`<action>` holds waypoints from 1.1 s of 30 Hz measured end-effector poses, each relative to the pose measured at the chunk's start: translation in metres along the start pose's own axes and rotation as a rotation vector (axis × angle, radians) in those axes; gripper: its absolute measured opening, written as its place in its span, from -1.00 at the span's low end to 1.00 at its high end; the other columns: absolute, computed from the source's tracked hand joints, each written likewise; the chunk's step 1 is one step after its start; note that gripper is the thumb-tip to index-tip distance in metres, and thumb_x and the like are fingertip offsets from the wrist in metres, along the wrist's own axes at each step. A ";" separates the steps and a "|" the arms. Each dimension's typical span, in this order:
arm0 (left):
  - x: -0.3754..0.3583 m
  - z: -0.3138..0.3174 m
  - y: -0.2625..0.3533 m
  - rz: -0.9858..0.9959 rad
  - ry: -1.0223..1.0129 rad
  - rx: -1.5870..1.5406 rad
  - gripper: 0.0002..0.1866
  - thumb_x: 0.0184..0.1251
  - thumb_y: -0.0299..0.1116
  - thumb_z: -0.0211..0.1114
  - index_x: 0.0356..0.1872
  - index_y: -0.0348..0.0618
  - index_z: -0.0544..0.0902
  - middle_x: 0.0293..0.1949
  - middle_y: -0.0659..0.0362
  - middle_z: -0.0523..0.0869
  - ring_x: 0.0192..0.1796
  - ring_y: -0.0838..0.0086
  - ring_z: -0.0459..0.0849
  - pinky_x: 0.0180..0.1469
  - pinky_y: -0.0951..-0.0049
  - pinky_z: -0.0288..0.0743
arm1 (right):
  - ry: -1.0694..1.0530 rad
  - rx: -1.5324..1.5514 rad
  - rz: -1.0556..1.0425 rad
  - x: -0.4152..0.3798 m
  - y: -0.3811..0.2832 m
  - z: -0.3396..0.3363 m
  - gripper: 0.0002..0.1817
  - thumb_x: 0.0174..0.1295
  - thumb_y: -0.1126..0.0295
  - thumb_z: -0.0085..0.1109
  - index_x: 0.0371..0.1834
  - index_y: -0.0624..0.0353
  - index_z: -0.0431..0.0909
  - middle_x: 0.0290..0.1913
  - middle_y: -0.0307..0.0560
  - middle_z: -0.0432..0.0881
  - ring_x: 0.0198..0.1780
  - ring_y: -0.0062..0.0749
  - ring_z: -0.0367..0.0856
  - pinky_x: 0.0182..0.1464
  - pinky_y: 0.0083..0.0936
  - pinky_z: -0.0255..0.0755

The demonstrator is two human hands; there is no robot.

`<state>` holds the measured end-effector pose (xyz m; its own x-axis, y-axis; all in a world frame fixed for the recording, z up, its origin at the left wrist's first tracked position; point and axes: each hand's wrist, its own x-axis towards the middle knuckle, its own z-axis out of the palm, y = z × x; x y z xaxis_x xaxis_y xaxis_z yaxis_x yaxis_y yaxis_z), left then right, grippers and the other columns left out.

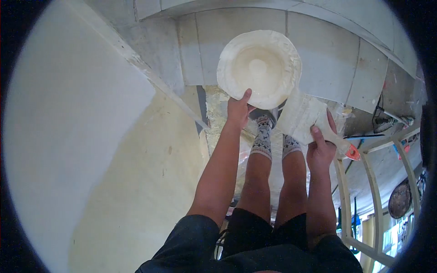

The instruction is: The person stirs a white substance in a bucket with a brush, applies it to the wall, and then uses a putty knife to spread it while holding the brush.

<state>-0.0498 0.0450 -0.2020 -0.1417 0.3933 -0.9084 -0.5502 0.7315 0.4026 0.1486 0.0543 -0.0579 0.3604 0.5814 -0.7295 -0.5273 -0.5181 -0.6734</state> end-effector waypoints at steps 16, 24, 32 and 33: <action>-0.083 0.010 0.088 0.151 0.412 0.920 -0.40 0.07 -0.22 0.36 0.12 -0.24 0.37 -0.33 0.09 0.64 -0.32 0.40 0.61 -0.31 0.41 0.51 | -0.061 0.012 0.032 0.006 -0.075 -0.013 -0.32 0.06 0.57 0.16 0.29 0.33 0.14 0.19 0.05 0.36 0.21 -0.28 0.34 0.27 -0.41 0.19; -0.085 0.195 0.286 1.530 0.105 1.148 -0.71 0.02 -0.40 0.28 -0.19 -0.24 0.57 -0.40 0.02 0.61 -0.33 0.26 0.61 -0.24 0.36 0.48 | -0.073 0.039 -0.057 0.003 -0.098 -0.032 -0.32 0.02 0.57 0.18 0.28 0.36 0.17 0.17 0.05 0.37 0.19 -0.29 0.35 0.25 -0.40 0.20; -0.068 0.374 0.385 2.163 -0.075 1.470 -0.53 -0.05 -0.28 0.35 -0.05 -0.16 0.50 -0.03 -0.07 0.52 0.08 0.05 0.44 0.07 0.15 0.37 | 0.010 0.065 -0.031 0.001 -0.080 -0.056 -0.33 0.04 0.57 0.17 0.28 0.35 0.17 0.12 0.04 0.41 0.13 -0.32 0.41 0.21 -0.45 0.25; -0.069 0.397 0.382 2.245 -0.008 1.504 -0.54 -0.01 -0.27 0.33 -0.04 -0.16 0.50 -0.05 -0.05 0.54 0.04 0.06 0.47 0.06 0.17 0.38 | 0.005 0.107 -0.032 0.002 -0.073 -0.059 -0.33 0.04 0.57 0.17 0.27 0.36 0.17 0.11 0.04 0.42 0.13 -0.32 0.41 0.20 -0.46 0.26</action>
<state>0.0769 0.5185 0.0591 0.5777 0.6239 0.5263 0.7396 -0.6729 -0.0143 0.2333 0.0560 -0.0167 0.3824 0.5934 -0.7083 -0.5945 -0.4288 -0.6802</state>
